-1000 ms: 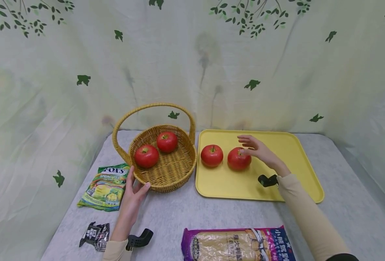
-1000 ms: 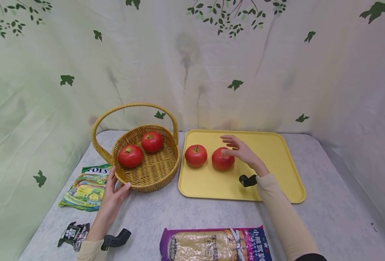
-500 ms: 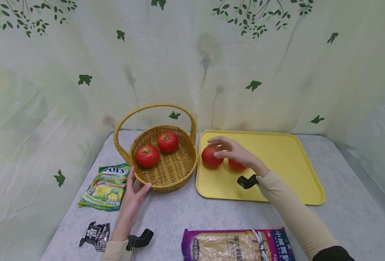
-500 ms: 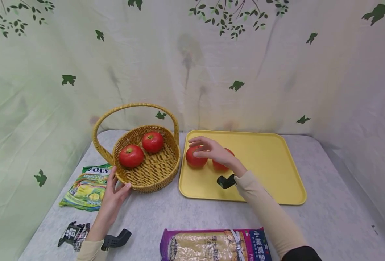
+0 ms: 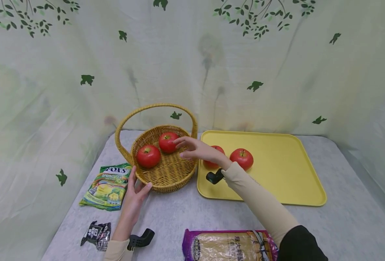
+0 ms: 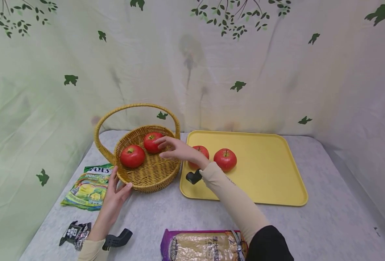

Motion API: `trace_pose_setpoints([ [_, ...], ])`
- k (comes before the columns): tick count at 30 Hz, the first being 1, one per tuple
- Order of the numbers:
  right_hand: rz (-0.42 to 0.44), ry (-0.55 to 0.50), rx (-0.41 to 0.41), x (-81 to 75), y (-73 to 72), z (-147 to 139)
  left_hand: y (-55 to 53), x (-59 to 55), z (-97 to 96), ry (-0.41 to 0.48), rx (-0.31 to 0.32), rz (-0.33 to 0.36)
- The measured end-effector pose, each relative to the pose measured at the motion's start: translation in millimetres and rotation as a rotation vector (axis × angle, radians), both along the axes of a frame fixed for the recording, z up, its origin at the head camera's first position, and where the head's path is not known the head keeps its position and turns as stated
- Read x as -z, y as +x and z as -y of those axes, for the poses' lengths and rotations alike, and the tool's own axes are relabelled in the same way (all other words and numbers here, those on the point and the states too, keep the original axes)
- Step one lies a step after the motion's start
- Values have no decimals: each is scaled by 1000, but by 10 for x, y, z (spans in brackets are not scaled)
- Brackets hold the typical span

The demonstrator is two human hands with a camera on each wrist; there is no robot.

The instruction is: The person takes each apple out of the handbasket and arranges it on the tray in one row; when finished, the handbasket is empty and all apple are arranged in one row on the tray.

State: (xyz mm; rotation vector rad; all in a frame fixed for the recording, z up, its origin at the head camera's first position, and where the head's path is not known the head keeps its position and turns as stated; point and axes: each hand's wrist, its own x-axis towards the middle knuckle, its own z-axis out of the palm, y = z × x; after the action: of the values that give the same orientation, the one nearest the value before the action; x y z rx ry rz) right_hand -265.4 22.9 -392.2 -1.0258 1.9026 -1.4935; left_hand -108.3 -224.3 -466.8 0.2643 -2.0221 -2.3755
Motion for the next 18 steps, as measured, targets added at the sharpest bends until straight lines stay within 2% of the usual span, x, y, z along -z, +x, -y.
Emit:
trace_pose_setpoints([
  [4,-2,23,17,-22,-86,142,1,6,2,-2,0,-1],
  [18,5,181,166,-92,-310,435,6,14,6,-1,-1,-12],
])
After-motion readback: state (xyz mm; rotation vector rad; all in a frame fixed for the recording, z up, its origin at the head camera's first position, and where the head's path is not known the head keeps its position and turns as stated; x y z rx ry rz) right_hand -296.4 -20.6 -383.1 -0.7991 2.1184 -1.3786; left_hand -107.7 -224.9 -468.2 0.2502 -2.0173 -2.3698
